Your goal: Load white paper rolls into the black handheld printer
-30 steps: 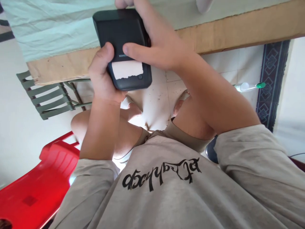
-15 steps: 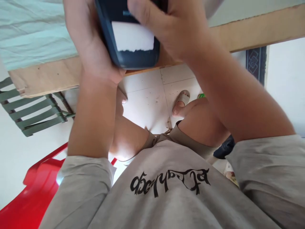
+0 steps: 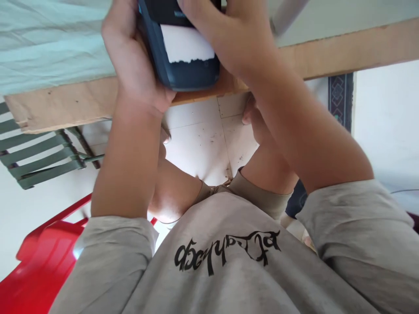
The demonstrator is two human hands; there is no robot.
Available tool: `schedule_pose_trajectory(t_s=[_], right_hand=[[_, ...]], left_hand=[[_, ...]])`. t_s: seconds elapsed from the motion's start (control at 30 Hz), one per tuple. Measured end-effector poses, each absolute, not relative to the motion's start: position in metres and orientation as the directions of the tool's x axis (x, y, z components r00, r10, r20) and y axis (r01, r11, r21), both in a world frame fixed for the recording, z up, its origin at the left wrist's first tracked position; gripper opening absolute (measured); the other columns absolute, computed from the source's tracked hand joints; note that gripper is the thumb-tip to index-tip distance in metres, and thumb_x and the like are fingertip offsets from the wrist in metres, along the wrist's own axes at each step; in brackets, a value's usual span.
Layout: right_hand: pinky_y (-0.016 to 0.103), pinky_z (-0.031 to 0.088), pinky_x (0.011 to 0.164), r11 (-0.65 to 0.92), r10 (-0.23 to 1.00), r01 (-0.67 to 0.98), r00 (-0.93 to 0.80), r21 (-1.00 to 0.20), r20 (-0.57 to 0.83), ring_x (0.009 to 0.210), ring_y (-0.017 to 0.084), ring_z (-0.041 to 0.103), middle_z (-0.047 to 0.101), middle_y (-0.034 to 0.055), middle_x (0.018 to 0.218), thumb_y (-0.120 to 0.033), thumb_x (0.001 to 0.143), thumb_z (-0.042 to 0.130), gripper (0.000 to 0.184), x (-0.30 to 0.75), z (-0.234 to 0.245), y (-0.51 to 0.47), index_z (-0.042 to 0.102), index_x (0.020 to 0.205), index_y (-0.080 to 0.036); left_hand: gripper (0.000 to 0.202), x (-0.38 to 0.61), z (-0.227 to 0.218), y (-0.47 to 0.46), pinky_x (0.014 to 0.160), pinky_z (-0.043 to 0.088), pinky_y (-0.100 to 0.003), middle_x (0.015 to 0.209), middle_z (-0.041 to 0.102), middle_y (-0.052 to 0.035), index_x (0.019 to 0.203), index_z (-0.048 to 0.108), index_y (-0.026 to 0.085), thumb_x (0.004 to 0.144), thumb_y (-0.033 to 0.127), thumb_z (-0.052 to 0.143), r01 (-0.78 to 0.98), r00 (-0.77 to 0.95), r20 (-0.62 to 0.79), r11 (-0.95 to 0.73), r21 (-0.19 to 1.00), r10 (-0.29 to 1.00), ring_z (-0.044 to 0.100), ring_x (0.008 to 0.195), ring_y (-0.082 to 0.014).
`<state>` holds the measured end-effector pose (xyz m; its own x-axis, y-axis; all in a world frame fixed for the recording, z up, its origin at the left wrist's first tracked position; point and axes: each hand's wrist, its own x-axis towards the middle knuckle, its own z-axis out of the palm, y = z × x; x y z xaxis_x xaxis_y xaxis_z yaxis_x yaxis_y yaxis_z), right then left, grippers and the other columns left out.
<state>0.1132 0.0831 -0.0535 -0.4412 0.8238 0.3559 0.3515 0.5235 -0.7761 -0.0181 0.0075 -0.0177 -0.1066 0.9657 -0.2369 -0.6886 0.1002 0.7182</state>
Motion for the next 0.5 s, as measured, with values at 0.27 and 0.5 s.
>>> schedule_pose_trajectory(t_s=[0.27,0.5], right_hand=[[0.024,0.036,0.105,0.728,0.664,0.291,-0.525,-0.621,0.533,0.115,0.007,0.042,0.045,0.0058,0.12,-0.044,0.083,0.035,0.055,0.123,-0.028,0.05,0.038,0.12,-0.003],[0.03,0.034,0.111,0.661,0.697,0.23,-0.542,-0.714,0.47,0.129,0.013,0.034,0.035,0.0088,0.13,-0.044,0.075,0.048,0.059,0.138,-0.029,0.034,0.028,0.124,-0.017]], left_hand=[[0.041,-0.027,-0.022,0.0,0.102,0.039,-0.047,0.113,0.059,-0.009,0.098,0.054,0.012,0.095,0.035,0.021,-0.617,0.129,-0.096,0.156,0.771,0.987,0.044,0.122,-0.0254],[0.033,-0.026,-0.03,0.002,0.088,0.047,-0.032,0.086,0.065,-0.005,0.083,0.064,0.015,0.091,0.029,0.035,-0.562,0.048,-0.023,0.046,0.826,0.999,0.058,0.088,-0.0188]])
